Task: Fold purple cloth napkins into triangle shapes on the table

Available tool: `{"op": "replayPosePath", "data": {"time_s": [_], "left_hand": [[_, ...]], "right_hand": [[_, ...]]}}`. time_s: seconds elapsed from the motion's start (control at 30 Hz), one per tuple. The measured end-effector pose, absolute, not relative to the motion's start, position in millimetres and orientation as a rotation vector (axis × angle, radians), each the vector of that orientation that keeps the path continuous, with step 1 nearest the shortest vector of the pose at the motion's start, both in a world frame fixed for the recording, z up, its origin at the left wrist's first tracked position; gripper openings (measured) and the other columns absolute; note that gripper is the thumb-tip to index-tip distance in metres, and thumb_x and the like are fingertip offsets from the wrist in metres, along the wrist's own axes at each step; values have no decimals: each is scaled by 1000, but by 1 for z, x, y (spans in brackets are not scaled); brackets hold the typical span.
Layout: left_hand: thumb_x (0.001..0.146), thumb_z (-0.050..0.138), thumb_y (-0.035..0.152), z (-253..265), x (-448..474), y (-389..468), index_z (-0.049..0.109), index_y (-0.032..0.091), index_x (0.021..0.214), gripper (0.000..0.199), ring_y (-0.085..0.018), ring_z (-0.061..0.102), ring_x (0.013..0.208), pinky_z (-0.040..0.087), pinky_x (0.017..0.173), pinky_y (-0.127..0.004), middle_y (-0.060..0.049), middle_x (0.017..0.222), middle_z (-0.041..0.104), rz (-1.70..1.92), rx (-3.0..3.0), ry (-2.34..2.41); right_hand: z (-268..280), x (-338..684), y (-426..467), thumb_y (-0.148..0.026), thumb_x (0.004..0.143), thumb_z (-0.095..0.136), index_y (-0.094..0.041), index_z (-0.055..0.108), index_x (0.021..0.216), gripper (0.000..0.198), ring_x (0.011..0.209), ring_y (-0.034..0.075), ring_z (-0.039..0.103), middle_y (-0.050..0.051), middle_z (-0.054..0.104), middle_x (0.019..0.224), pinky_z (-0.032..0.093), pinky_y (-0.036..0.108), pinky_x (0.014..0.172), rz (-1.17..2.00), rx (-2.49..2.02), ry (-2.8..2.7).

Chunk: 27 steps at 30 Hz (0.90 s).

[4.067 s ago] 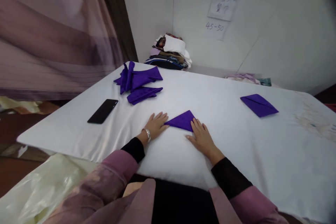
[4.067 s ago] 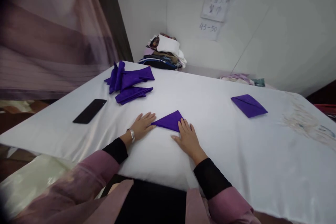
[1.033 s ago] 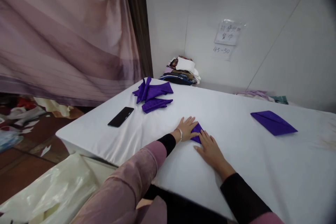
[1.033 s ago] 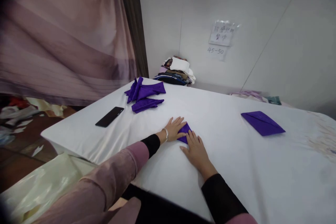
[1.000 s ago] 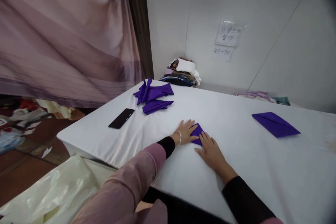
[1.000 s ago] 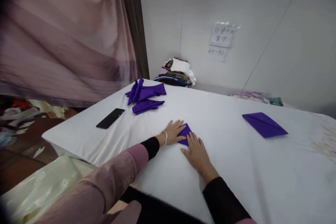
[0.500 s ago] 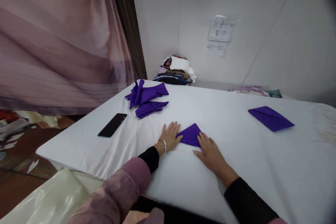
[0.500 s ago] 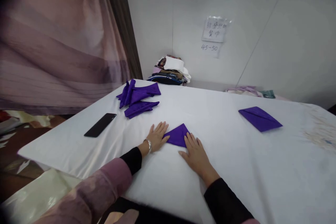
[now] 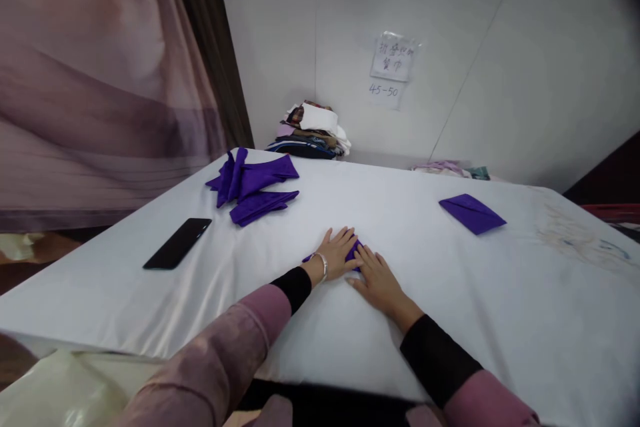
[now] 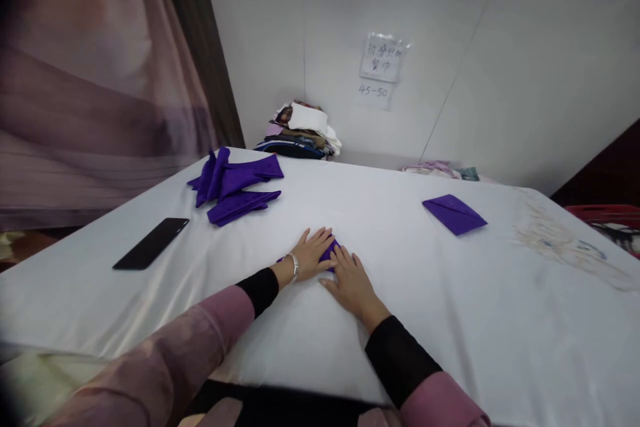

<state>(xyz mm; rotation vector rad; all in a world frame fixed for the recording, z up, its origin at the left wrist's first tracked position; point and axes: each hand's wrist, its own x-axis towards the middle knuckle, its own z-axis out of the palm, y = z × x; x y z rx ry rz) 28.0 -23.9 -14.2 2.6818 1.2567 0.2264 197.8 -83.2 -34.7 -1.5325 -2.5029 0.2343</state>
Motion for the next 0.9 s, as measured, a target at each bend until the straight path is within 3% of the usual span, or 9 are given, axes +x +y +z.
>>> {"op": "replayPosePath", "data": {"time_s": [0.23, 0.6, 0.9], "left_hand": [[84, 26, 63, -30, 24, -15, 26, 18, 140, 72, -25, 13, 138, 9, 109, -51, -9, 149, 21, 159, 2685, 1277], [82, 26, 64, -28, 28, -10, 24, 16, 141, 76, -26, 13, 138, 10, 109, -51, -8, 148, 20, 89, 2701, 1330], [82, 27, 64, -36, 28, -5, 26, 17, 140, 75, -26, 13, 137, 10, 109, -52, -9, 148, 21, 142, 2715, 1316]], "right_hand": [[-29, 198, -84, -60, 86, 35, -9, 26, 141, 75, 137, 25, 12, 12, 19, 148, 13, 45, 110, 321, -1523, -2482], [-15, 228, -111, -61, 87, 29, -14, 16, 144, 75, 138, 23, 9, 10, 14, 149, 9, 44, 111, 436, -1563, -2497], [5, 243, -129, -58, 89, 29, -13, 15, 144, 72, 137, 24, 10, 12, 15, 149, 8, 47, 111, 353, -1705, -2442]]}}
